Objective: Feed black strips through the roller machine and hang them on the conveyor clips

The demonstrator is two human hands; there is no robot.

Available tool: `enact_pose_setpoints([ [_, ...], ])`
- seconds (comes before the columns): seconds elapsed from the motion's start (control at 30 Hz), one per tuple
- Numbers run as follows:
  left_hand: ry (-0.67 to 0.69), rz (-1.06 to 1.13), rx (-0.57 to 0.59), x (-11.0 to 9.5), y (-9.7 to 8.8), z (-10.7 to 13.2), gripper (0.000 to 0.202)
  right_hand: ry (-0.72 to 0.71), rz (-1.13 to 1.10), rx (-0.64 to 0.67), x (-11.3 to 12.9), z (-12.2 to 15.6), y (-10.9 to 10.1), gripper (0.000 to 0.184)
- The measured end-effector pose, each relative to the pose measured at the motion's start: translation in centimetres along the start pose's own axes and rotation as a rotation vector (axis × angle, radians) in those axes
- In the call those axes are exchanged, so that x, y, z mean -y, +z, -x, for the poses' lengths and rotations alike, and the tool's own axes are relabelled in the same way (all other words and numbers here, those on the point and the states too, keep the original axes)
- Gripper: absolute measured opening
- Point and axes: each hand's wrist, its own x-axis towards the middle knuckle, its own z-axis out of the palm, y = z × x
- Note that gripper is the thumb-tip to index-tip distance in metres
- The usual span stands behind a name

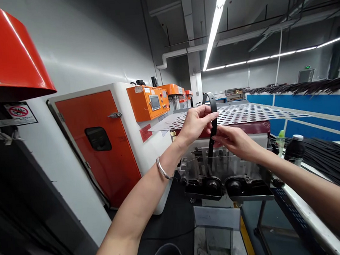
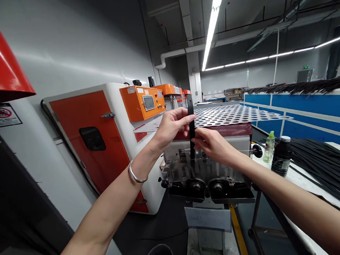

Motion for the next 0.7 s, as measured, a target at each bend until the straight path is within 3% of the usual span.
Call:
enact_pose_setpoints([
  [0.23,0.005,-0.083,0.009,0.3,0.6,-0.2,0.017,0.053,0.082,0.069,-0.5,0.8,-1.4,0.015],
  [0.33,0.022,-0.227,0.017,1.1,1.0,0.0,0.018,0.069,0.190,0.125,-1.2,1.7,-1.4,0.019],
  [0.43,0.045,-0.420,0.004,2.0,1.6,0.2,0.023,0.032,0.385,0.057,-1.4,3.1,-1.5,0.022],
  [0.57,-0.001,-0.644,-0.037,3.4,2.5,0.9,0.026,0.121,0.324,-0.006,-0.2,6.8,-1.4,0.027],
  [0.7,-0.012,-0.763,-0.180,4.0,3.1,4.0,0.021,0.293,0.097,0.252,-0.6,13.2,1.4,0.039],
])
